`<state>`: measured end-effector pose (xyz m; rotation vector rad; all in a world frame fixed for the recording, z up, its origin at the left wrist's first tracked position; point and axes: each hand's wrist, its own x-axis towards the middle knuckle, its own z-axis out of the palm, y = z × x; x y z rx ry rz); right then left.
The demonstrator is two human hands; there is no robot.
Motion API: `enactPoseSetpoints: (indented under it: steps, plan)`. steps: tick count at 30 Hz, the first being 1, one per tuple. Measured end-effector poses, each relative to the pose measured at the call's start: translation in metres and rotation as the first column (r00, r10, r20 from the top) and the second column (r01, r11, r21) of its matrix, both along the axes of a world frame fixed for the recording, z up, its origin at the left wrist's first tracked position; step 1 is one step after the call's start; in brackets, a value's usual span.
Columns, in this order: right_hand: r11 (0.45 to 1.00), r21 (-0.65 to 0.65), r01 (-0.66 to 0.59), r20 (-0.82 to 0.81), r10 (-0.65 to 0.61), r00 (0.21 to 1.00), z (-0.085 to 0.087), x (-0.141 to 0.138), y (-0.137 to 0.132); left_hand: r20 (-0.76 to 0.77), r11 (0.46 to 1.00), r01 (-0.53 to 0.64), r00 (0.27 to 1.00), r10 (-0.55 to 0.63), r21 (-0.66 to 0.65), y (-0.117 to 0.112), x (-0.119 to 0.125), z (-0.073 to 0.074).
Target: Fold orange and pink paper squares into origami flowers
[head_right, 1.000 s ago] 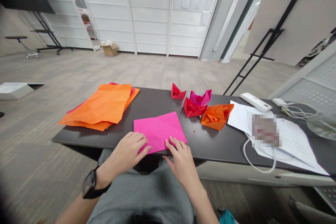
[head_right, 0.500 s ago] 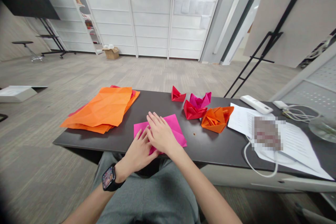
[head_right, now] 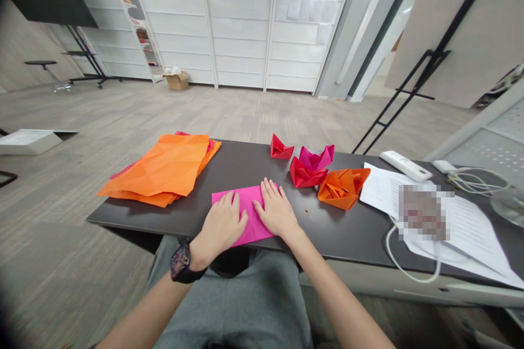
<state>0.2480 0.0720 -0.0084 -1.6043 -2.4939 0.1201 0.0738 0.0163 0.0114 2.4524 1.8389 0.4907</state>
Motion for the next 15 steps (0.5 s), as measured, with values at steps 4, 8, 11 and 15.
enactPoseSetpoints:
  steps: [4, 8, 11, 15]
  plan:
    - [1.0, 0.0, 0.004, 0.01, -0.004, 1.0, 0.002, -0.001, -0.002, -0.015, 0.995, -0.026, 1.0, 0.027, 0.096, 0.01, -0.002, -0.01]
    - [1.0, 0.004, 0.004, 0.009, -0.004, 1.0, -0.001, 0.0, -0.002, -0.032, 0.987, -0.115, 0.992, 0.119, 0.109, 0.005, -0.028, -0.021]
    - [0.999, 0.031, 0.01, 0.029, -0.011, 1.0, -0.003, 0.012, 0.001, -0.05, 0.987, -0.126, 0.99, 0.131, 0.1, -0.001, -0.038, -0.02]
    - [0.991, 0.132, -0.001, 0.051, -0.006, 0.999, 0.007, 0.032, -0.008, -0.024, 0.984, -0.127, 0.991, 0.131, 0.126, -0.001, -0.036, -0.019]
